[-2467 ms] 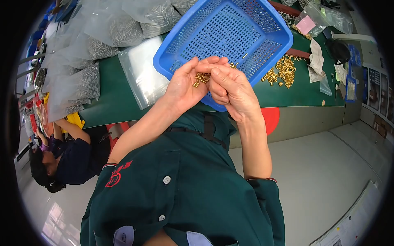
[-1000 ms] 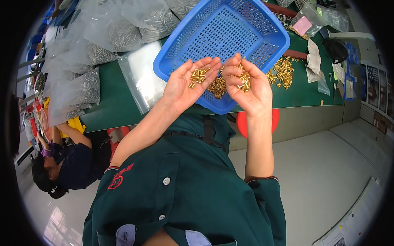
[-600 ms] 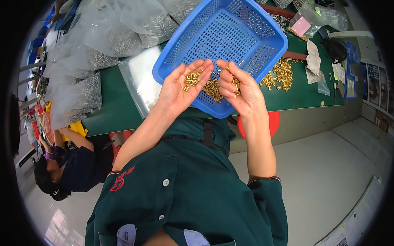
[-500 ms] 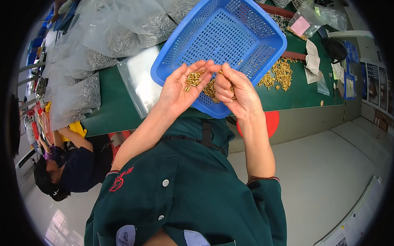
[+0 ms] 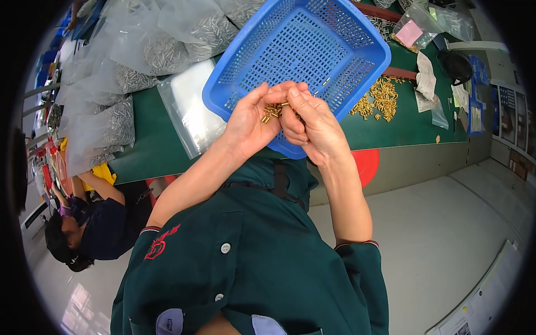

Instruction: Sort small gold-colored metal components from a basket and place them into a plastic bag.

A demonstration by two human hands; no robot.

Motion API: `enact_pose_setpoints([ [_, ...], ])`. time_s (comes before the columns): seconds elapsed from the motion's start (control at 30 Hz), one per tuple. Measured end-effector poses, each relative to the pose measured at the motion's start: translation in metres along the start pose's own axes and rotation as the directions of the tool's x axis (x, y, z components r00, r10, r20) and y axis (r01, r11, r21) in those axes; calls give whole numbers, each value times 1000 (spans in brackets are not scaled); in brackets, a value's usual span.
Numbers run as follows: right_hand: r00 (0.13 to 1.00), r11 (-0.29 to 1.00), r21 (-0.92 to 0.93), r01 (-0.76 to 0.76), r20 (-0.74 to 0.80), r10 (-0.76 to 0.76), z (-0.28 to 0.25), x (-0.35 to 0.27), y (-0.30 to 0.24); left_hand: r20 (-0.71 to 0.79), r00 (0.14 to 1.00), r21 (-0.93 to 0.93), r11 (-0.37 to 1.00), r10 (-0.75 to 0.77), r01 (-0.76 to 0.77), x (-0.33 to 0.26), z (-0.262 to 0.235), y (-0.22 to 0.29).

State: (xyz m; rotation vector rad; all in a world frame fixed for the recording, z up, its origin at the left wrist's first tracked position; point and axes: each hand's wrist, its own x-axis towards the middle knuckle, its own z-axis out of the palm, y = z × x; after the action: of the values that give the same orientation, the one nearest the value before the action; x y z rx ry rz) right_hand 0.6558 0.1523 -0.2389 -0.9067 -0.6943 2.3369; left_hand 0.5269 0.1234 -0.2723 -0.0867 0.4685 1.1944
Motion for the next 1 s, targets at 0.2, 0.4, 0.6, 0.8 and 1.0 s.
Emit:
enact_pose_setpoints([
  [0.2, 1000, 1000, -28, -2, 0, 2, 4, -2, 0, 35, 999, -5, 1000, -14, 14, 0, 0, -2],
  [0.4, 1000, 998, -70, -8, 26, 10, 7, -3, -1, 50, 999, 13, 1000, -8, 7, -2, -1, -2],
  [0.6, 999, 998, -35, -43, -8, 43, 14, -6, -5, 44, 999, 9, 1000, -20, 20, -6, 1, -1],
  [0.8, 998, 1000, -18, -6, 65, 7, 13, -7, -1, 84, 996, 13, 1000, -8, 7, -5, 0, -2],
  [1.0, 997, 1000, -19, -5, 76, 7, 11, -8, -3, 74, 997, -7, 1000, -12, 12, -7, 3, -2],
])
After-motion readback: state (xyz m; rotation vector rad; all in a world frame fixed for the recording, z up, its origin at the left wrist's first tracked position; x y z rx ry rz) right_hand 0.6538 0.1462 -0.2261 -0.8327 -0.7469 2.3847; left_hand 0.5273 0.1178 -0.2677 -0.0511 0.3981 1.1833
